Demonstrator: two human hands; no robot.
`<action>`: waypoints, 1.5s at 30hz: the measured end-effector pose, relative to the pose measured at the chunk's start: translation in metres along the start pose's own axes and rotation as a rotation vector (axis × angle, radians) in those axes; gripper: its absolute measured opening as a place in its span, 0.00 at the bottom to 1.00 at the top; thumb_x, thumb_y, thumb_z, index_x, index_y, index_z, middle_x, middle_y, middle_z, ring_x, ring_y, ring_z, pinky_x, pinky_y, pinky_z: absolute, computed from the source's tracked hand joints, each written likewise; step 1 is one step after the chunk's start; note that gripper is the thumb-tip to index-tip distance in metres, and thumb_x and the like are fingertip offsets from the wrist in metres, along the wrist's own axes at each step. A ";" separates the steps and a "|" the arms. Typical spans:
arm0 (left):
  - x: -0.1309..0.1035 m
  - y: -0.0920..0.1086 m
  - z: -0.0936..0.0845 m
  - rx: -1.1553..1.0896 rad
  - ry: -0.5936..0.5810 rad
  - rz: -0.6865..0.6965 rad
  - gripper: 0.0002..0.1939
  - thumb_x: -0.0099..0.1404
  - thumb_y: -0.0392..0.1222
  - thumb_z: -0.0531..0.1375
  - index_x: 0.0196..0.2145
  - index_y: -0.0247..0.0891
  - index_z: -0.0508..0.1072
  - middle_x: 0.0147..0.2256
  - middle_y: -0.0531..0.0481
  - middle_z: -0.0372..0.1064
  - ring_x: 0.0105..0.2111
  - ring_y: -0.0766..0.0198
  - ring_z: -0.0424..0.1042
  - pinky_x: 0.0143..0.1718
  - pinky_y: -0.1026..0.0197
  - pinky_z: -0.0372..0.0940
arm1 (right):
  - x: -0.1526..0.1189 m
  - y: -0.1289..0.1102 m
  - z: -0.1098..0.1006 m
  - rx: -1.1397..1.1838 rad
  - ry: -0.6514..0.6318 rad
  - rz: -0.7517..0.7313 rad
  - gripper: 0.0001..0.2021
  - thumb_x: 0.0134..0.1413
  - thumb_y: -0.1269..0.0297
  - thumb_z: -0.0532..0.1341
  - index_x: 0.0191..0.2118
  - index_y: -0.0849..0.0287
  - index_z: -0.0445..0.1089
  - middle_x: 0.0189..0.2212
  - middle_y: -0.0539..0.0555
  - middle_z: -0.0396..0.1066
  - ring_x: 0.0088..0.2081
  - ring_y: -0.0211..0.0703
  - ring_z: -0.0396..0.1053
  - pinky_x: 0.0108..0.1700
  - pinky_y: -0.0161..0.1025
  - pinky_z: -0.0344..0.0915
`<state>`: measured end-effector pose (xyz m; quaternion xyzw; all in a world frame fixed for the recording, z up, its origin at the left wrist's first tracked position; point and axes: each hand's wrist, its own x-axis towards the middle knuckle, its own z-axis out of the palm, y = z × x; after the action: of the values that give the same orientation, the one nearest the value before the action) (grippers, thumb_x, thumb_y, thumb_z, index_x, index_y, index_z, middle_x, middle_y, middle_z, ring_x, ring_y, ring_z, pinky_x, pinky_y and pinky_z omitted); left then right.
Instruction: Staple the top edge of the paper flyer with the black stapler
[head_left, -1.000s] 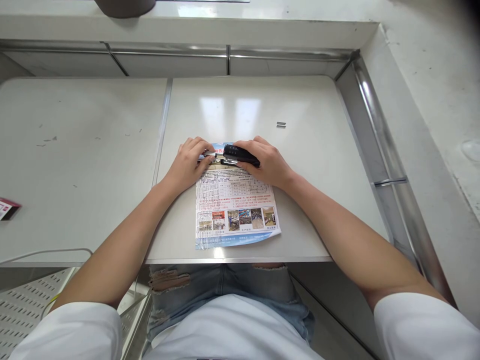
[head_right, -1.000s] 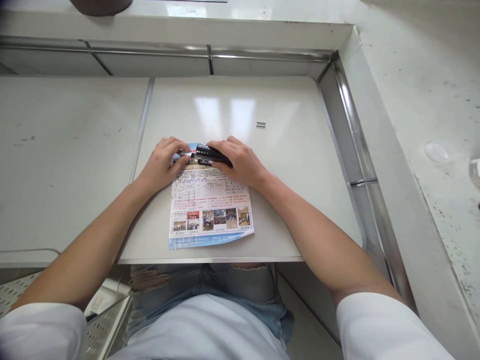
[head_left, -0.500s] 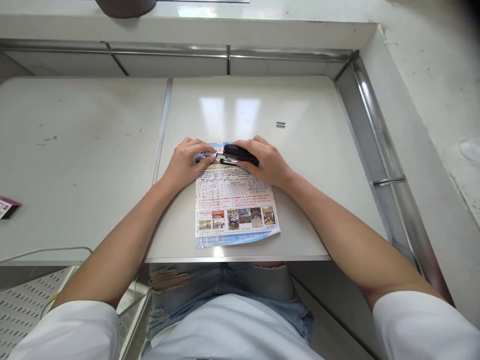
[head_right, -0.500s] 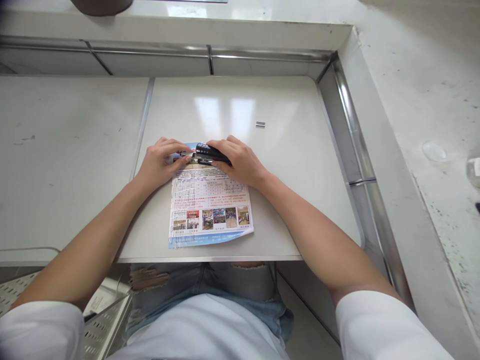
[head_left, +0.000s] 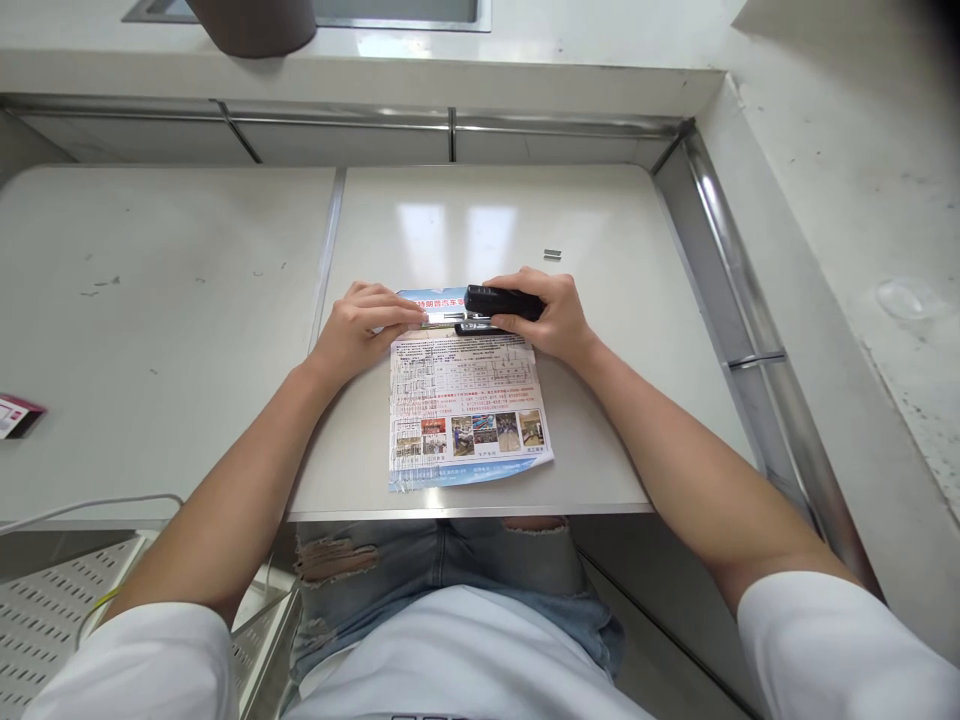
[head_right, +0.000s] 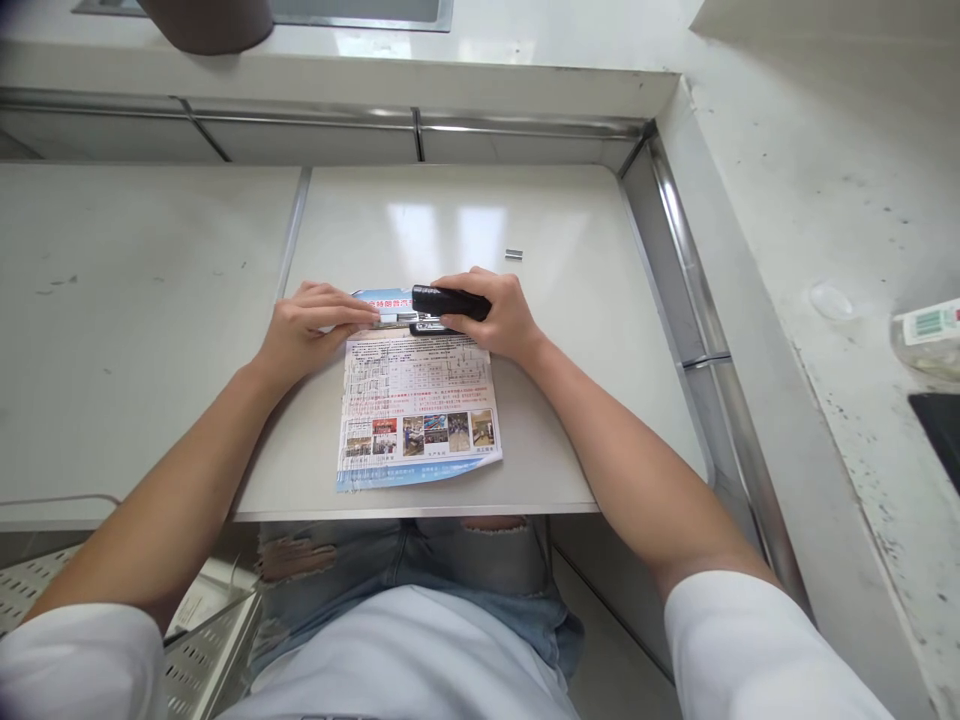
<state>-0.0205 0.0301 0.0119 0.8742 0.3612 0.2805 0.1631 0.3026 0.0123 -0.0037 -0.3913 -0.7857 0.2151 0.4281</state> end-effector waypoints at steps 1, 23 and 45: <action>0.000 0.002 0.000 -0.011 -0.018 0.008 0.10 0.77 0.47 0.63 0.38 0.50 0.85 0.43 0.51 0.85 0.44 0.54 0.79 0.56 0.44 0.66 | 0.000 -0.002 -0.001 0.025 -0.011 -0.002 0.21 0.60 0.47 0.70 0.54 0.53 0.82 0.39 0.54 0.81 0.36 0.47 0.74 0.42 0.47 0.73; 0.001 0.007 0.023 0.070 0.068 -0.053 0.10 0.76 0.47 0.63 0.50 0.44 0.78 0.62 0.39 0.72 0.62 0.44 0.70 0.66 0.36 0.63 | 0.003 -0.023 -0.015 -0.212 0.322 0.256 0.17 0.61 0.58 0.68 0.55 0.50 0.78 0.50 0.54 0.82 0.51 0.56 0.79 0.59 0.58 0.75; -0.003 -0.005 0.019 0.014 -0.044 -0.115 0.22 0.70 0.42 0.65 0.61 0.42 0.77 0.61 0.37 0.67 0.62 0.39 0.70 0.66 0.30 0.65 | -0.009 0.015 -0.078 -0.098 -0.122 0.381 0.23 0.52 0.62 0.74 0.55 0.49 0.84 0.55 0.53 0.84 0.57 0.60 0.81 0.65 0.59 0.73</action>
<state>-0.0133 0.0296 -0.0062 0.8590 0.4094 0.2490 0.1806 0.3778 0.0139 0.0243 -0.5394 -0.7316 0.2769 0.3117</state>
